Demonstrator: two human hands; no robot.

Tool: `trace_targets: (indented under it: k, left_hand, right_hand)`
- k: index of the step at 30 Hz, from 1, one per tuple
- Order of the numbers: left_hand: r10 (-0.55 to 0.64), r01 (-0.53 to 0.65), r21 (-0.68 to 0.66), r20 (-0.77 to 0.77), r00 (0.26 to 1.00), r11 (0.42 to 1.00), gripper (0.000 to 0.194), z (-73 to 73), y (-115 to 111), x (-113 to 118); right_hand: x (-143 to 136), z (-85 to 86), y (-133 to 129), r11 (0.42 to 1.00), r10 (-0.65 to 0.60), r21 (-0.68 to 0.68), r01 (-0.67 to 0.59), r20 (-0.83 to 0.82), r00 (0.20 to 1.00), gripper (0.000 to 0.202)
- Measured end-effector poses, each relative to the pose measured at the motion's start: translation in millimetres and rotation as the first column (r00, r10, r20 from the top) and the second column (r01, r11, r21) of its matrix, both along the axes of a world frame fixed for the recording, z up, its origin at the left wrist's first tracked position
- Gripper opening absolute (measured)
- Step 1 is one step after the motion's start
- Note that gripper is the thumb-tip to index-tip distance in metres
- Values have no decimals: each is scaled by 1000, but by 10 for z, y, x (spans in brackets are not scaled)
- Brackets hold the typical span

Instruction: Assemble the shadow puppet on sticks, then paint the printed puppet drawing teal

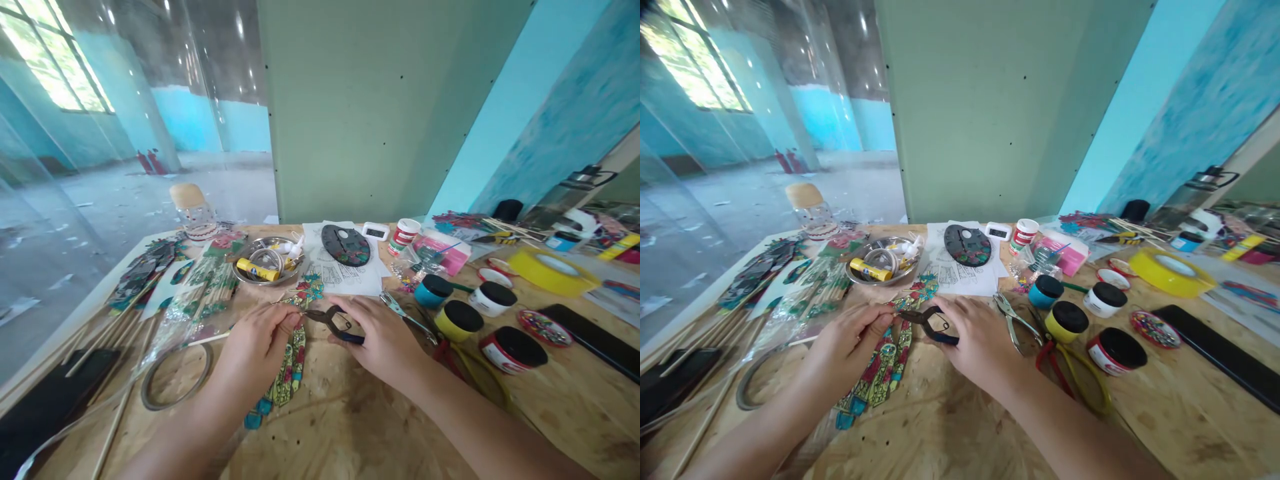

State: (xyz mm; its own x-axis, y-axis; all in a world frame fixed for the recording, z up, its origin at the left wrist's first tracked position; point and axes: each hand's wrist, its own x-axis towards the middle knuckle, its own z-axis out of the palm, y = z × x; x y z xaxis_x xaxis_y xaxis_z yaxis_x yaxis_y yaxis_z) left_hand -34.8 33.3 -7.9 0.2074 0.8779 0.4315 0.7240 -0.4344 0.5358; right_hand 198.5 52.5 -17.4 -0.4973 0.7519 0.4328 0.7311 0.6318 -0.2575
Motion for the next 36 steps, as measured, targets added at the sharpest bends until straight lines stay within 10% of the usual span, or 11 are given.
trace_targets:
  k: [11,17,23,36]
  left_hand:
    - [-11,92,417,-192,981,904,18,-12,12,-67]
    - [55,173,498,-410,911,850,26,12,15,-99]
    - [35,25,309,-188,982,951,17,13,15,-42]
    - [-20,24,73,-59,998,997,27,14,7,-11]
  right_hand:
    - [-94,39,-147,985,-21,-170,16,-30,999,40]
    - [-136,208,-244,793,24,-602,-93,-122,992,41]
    - [-92,23,-97,983,45,-172,-67,-129,991,48]
    - [4,-14,-15,985,-91,165,58,196,976,58]
